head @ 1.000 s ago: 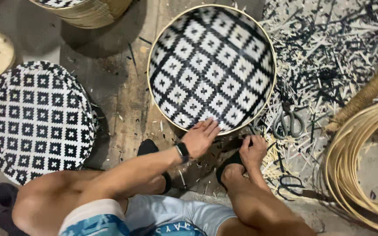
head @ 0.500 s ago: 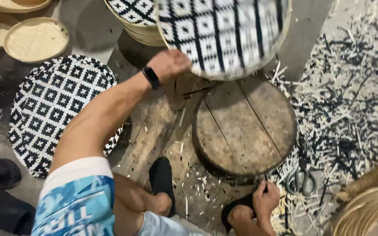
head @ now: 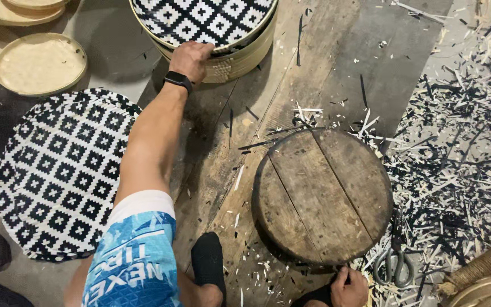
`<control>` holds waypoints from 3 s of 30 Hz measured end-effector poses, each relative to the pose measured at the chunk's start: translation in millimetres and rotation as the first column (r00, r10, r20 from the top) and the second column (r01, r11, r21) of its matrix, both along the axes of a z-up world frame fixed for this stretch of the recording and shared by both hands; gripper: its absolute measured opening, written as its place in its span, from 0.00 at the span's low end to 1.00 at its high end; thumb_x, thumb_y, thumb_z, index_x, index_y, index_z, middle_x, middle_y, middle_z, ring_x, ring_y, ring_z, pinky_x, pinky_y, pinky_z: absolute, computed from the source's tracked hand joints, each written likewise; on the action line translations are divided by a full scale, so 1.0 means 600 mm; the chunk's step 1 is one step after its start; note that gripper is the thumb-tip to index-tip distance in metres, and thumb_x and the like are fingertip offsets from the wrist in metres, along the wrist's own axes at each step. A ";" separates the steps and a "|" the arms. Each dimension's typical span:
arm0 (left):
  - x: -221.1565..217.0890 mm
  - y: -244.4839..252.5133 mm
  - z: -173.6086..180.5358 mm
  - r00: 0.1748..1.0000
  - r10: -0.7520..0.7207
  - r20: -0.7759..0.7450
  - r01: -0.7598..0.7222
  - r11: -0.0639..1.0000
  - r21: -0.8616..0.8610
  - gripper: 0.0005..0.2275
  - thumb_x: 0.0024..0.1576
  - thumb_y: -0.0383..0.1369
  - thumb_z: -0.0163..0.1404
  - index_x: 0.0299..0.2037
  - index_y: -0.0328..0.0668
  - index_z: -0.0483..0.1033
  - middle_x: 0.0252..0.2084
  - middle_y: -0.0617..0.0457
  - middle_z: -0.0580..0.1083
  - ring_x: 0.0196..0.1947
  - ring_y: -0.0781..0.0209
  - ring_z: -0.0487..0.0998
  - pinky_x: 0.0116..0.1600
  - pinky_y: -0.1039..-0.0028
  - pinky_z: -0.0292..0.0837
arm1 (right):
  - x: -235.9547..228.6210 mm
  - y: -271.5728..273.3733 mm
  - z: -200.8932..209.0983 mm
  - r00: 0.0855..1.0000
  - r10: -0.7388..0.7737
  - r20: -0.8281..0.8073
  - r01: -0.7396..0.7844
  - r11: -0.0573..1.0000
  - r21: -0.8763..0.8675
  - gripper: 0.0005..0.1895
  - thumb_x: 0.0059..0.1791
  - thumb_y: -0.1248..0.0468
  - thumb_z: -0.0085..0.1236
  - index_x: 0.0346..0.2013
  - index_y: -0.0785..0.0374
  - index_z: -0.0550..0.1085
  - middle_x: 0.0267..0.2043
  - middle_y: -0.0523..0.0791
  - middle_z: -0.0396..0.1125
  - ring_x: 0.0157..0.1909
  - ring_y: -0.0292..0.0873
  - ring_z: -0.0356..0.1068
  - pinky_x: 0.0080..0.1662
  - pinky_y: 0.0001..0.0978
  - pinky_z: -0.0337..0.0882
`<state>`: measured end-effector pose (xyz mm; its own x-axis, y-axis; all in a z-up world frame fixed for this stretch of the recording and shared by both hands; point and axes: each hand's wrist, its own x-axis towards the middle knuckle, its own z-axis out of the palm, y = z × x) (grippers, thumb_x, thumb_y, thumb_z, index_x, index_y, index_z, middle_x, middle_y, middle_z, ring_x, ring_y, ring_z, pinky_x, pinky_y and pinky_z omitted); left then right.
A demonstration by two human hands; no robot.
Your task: The person assembles round woven baskets by placing a patterned woven base onto a wooden jig, fitting a bamboo rim around the edge, and pressing it into place. The person repeats this process for multiple baskets, stacking completed units nearby.
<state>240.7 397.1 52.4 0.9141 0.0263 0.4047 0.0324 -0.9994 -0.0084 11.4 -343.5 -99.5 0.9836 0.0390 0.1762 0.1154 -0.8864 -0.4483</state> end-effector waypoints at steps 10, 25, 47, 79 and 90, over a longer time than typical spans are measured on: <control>0.009 0.003 -0.010 0.979 0.090 -0.183 -0.090 0.996 0.008 0.23 0.49 0.17 0.51 0.56 0.46 0.79 0.42 0.40 0.80 0.44 0.45 0.81 0.49 0.59 0.78 | -0.005 -0.003 -0.004 0.999 -0.026 0.020 0.025 0.999 0.021 0.06 0.50 0.63 0.58 0.32 0.63 0.76 0.34 0.50 0.69 0.40 0.57 0.68 0.45 0.49 0.69; 0.018 -0.003 0.008 0.922 0.147 -0.359 -0.183 0.981 -0.069 0.24 0.48 0.20 0.54 0.57 0.48 0.79 0.41 0.36 0.79 0.43 0.41 0.80 0.50 0.57 0.77 | -0.003 -0.010 -0.008 0.999 -0.019 -0.036 0.018 0.999 -0.038 0.06 0.50 0.63 0.58 0.33 0.63 0.78 0.33 0.51 0.68 0.39 0.57 0.68 0.45 0.49 0.69; -0.600 -0.140 0.037 0.608 0.416 -0.677 -0.528 0.848 0.047 0.53 0.44 0.57 0.63 0.71 0.25 0.49 0.71 0.29 0.55 0.71 0.32 0.55 0.70 0.53 0.55 | -0.002 -0.020 -0.003 0.999 0.022 -0.034 -0.023 1.000 -0.016 0.15 0.58 0.55 0.52 0.35 0.63 0.76 0.33 0.54 0.68 0.40 0.60 0.67 0.46 0.54 0.67; -0.662 -0.028 0.350 0.954 0.267 -0.135 -0.271 0.962 -0.016 0.05 0.61 0.24 0.54 0.44 0.34 0.82 0.36 0.36 0.78 0.37 0.41 0.80 0.46 0.58 0.76 | -0.009 -0.038 -0.015 0.995 0.096 0.005 -0.096 0.984 0.153 0.14 0.58 0.59 0.50 0.36 0.67 0.76 0.38 0.55 0.68 0.43 0.62 0.66 0.46 0.53 0.65; -0.728 -0.113 0.427 0.893 0.176 0.413 -0.230 0.970 0.083 0.12 0.72 0.16 0.37 0.61 0.30 0.69 0.55 0.39 0.76 0.55 0.46 0.79 0.60 0.66 0.75 | -0.022 -0.043 -0.019 0.994 0.110 0.004 -0.110 0.985 0.135 0.12 0.56 0.61 0.53 0.35 0.68 0.74 0.35 0.55 0.67 0.42 0.61 0.65 0.47 0.53 0.65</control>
<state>-196.1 329.1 308.6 0.6543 0.1177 0.7470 0.2617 -0.9620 -0.0776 -1.8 -369.5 -111.0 0.9752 0.1233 0.1838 0.2072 -0.8001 -0.5630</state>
